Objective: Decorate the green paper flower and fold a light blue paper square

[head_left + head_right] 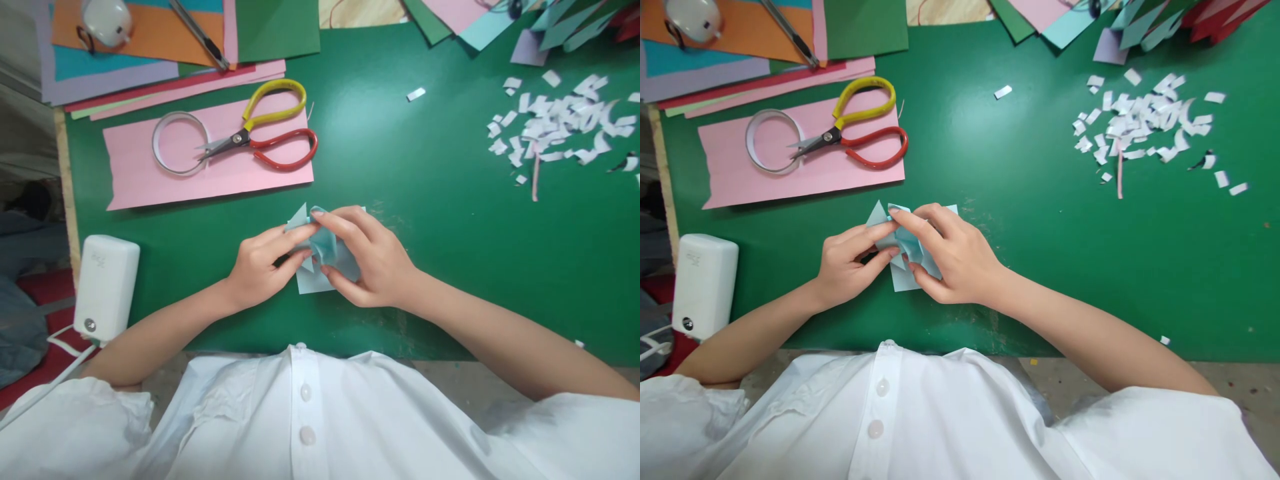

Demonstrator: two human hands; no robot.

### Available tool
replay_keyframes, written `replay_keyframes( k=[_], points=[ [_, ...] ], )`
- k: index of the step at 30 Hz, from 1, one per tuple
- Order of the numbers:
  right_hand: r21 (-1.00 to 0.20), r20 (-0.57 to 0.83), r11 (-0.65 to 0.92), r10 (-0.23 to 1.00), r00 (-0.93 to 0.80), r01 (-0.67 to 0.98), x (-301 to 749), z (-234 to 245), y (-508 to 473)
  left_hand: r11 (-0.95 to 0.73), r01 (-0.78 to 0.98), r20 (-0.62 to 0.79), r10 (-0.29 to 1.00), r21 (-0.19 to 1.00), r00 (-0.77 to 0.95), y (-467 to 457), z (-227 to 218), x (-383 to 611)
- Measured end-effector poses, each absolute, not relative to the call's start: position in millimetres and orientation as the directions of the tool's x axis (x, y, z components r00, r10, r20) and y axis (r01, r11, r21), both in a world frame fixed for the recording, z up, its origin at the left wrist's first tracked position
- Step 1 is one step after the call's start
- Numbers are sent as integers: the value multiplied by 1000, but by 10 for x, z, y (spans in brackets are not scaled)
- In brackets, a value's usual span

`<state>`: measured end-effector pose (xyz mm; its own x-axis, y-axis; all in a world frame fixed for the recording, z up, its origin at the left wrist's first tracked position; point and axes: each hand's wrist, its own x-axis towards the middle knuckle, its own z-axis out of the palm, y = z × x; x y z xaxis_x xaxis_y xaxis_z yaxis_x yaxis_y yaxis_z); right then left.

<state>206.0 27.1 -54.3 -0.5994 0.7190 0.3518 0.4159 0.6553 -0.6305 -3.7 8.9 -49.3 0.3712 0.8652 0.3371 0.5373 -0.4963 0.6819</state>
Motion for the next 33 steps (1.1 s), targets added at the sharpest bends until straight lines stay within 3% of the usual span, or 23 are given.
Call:
replay_keyframes(
  k=[5,11,25,33],
  points=[
    [-656,404,660,717,-567,366,2045,-576,255,-468,517,333,881,717,336,89,-518,-46],
    [-757,384,560,798,-465,335,2030,-598,151,-342,474,236,934,812,270,86,-522,-56],
    [-826,301,481,817,-492,295,2027,-508,220,-235,372,110,938,898,328,35,-522,-57],
    [-886,277,429,795,-540,177,2037,-496,243,-208,395,82,946,895,312,43,-485,-40]
  ],
)
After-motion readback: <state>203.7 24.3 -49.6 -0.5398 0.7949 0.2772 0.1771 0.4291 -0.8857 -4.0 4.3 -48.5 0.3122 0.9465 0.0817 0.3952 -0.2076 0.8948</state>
